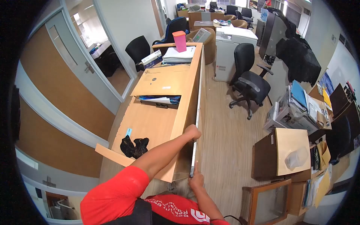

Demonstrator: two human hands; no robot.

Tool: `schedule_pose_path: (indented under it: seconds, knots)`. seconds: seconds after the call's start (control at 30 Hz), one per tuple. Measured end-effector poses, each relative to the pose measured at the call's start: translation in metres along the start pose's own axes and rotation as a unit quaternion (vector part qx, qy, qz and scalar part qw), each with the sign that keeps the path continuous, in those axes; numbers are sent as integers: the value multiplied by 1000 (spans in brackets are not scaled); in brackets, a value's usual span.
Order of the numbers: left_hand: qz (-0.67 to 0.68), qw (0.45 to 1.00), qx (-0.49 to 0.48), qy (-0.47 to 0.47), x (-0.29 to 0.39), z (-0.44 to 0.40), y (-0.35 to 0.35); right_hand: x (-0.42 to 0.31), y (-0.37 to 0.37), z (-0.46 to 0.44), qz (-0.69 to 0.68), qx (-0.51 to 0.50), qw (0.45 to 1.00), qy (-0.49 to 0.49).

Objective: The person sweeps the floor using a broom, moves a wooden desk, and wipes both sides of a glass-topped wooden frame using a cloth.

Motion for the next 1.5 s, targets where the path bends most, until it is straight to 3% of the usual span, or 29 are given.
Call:
schedule_pose_path:
  seconds: [0.1, 0.17, 0.5, 0.67, 0.77, 0.8, 0.87, 0.93, 1.1, 1.17, 1.23, 1.3, 1.33, 1.4, 1.43, 1.5]
  knots:
    - [-38, 998, -53, -24, -2, -5, -3, -1, 3, 2, 10, 4, 1000, 6]
    - [-44, 998, -13, -53, -1, -8, -8, 8, -5, -6, -12, -3, 1000, 7]
    - [30, 999, -38, -21, -8, -27, 4, -18, 3, -20, -16, 22, 1000, 8]
    - [14, 998, -22, -51, -15, -21, -9, -1, 0, -11, -53, -30, 998, -32]
    - [44, 996, -17, -72, -30, -9, -6, 2, -18, 8, -44, -7, 999, -8]
    - [89, 993, -47, -62, -35, -12, -6, -1, -19, 9, -33, 10, 999, 16]
    - [47, 998, -20, -49, -39, -16, -7, -6, -17, 8, -32, 31, 999, 32]
    - [39, 999, -19, -31, -29, -11, 0, -17, -5, 4, -2, -65, 998, -13]
    - [102, 995, 18, 8, -27, -20, -2, -22, -30, -6, 11, -3, 1000, 20]
    - [114, 990, 65, -56, -20, -11, 6, -22, -22, -9, 13, 29, 999, 40]
    - [84, 987, 96, -98, -8, 6, 19, -23, -17, -11, 13, -40, 999, 5]
    - [73, 931, 206, -293, 8, 43, 45, -20, -17, -11, 0, 1, 1000, 22]
    - [72, 930, 206, -297, 2, 51, 50, -20, -17, -8, -9, 32, 999, 39]
    - [-21, 877, 188, -442, -2, 66, 57, -22, -16, -6, -12, 4, 1000, 27]
    - [-19, 872, 188, -452, 2, 83, 62, -23, -13, -10, -12, -27, 999, 15]
    - [-212, 892, 157, -368, -1, 121, 65, -22, -11, -14, -15, -16, 1000, 12]
Point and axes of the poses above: each hand's wrist, its own z-axis away from the middle knuckle, its own y-axis out of the back of the hand, x = y × z, the point moved 2 cm from there along -z, towards the middle knuckle, and after that the axes turned 9 degrees about x, right-handed, at the moved point
